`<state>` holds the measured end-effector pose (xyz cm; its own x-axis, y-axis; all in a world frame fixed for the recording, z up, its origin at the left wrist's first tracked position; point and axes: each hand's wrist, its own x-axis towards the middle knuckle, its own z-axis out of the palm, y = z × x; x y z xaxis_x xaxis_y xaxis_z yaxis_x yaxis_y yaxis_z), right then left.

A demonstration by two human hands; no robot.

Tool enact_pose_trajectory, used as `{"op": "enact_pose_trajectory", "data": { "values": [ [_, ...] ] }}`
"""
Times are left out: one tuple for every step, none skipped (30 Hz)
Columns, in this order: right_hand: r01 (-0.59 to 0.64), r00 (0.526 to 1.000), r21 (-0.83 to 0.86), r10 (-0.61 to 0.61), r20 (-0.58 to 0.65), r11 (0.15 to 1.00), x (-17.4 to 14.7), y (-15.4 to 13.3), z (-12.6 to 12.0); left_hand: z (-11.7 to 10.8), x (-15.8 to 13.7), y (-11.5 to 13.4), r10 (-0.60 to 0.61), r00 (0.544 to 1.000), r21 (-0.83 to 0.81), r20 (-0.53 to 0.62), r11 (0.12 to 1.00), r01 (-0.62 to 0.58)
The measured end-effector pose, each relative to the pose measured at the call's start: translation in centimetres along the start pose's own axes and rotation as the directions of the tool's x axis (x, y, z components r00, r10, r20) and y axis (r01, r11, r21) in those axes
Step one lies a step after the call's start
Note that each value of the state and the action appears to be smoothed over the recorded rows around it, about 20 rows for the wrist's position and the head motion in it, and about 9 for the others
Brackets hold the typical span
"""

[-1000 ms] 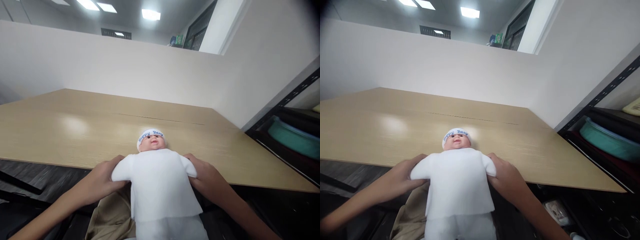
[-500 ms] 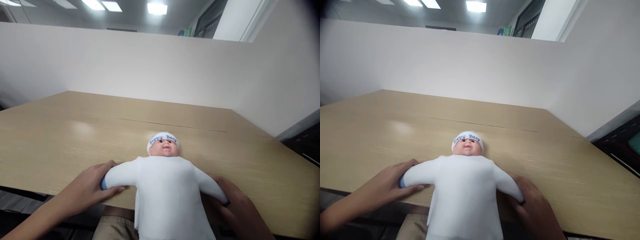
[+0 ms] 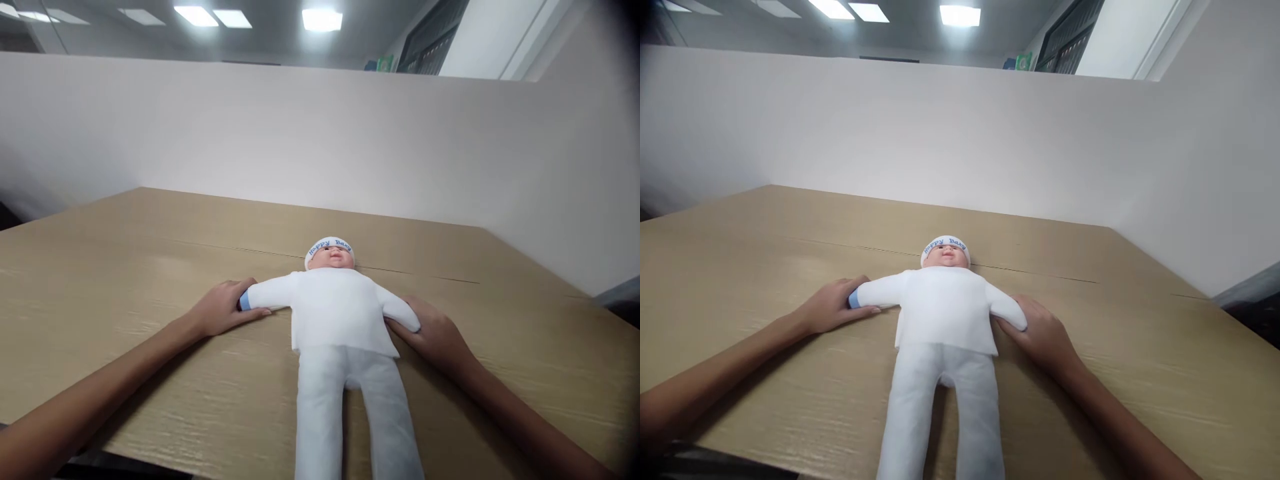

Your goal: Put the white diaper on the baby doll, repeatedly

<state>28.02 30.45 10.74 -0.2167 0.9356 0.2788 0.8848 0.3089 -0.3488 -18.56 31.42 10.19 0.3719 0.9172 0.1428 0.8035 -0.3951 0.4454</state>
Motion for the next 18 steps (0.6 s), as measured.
{"op": "enact_pose_trajectory", "data": {
  "values": [
    [0.005,1.000,-0.001,-0.005,-0.005,1.000,0.9,0.4,0.3,0.1,1.0,-0.5,-0.001,1.000,0.015,-0.017,1.000,0.001],
    [0.011,1.000,-0.002,-0.011,-0.010,1.000,1.8,0.8,0.5,0.3,1.9,-0.9,-0.006,0.999,0.029,-0.031,1.000,0.007],
    [0.017,1.000,-0.002,-0.017,-0.018,1.000,2.7,1.2,0.8,0.4,2.9,-1.3,-0.017,0.999,0.041,-0.042,0.999,0.018],
    [0.023,0.999,-0.001,-0.023,-0.031,1.000,3.6,1.6,1.1,0.5,3.8,-1.8,-0.028,0.998,0.045,-0.051,0.999,0.030],
    [0.028,0.999,0.000,-0.028,-0.042,1.000,4.4,1.9,1.3,0.5,4.7,-2.2,-0.035,0.998,0.039,-0.060,0.999,0.038],
    [0.030,0.998,-0.001,-0.030,-0.052,1.000,5.2,2.3,1.6,0.6,5.6,-2.6,-0.039,0.997,0.023,-0.070,0.999,0.040],
    [0.025,0.998,-0.005,-0.025,-0.062,1.000,6.1,2.6,1.8,0.7,6.5,-3.0,-0.041,0.995,0.005,-0.086,0.999,0.041],
    [0.013,0.997,-0.014,-0.014,-0.072,1.000,6.9,3.0,2.1,0.7,7.5,-3.4,-0.040,0.993,-0.006,-0.111,0.999,0.040],
    [-0.002,0.996,-0.028,0.000,-0.084,1.000,7.8,3.3,2.3,0.8,8.4,-3.8,-0.036,0.989,-0.004,-0.140,0.999,0.035],
    [-0.011,0.995,-0.044,0.006,-0.102,0.999,8.7,3.7,2.6,0.9,9.4,-4.1,-0.028,0.984,0.015,-0.178,0.999,0.031],
    [-0.009,0.992,-0.060,0.001,-0.129,0.998,9.7,4.0,2.9,1.0,10.3,-4.5,-0.014,0.976,0.049,-0.218,0.998,0.026],
    [0.005,0.987,-0.078,-0.018,-0.162,0.997,10.6,4.4,3.3,1.2,11.3,-4.9,0.005,0.967,0.088,-0.257,0.996,0.019],
    [0.026,0.980,-0.099,-0.045,-0.193,0.995,11.6,4.8,3.7,1.3,12.2,-5.2,0.026,0.958,0.123,-0.287,0.992,0.009],
    [0.046,0.972,-0.124,-0.073,-0.221,0.991,12.6,5.1,4.1,1.4,13.0,-5.5,0.046,0.950,0.150,-0.307,0.989,0.000],
    [0.057,0.965,-0.153,-0.093,-0.245,0.987,13.4,5.5,4.5,1.6,13.7,-5.7,0.058,0.945,0.167,-0.322,0.986,-0.004],
    [0.055,0.959,-0.181,-0.102,-0.263,0.982,14.2,5.8,4.8,1.7,14.4,-6.0,0.064,0.941,0.176,-0.332,0.984,-0.005],
    [0.044,0.956,-0.206,-0.101,-0.274,0.978,14.8,6.1,5.2,1.8,14.9,-6.2,0.065,0.938,0.180,-0.340,0.984,-0.003],
    [0.031,0.955,-0.223,-0.094,-0.280,0.974,15.2,6.4,5.5,2.0,15.3,-6.4,0.063,0.936,0.182,-0.347,0.983,0.001]
  ]
}}
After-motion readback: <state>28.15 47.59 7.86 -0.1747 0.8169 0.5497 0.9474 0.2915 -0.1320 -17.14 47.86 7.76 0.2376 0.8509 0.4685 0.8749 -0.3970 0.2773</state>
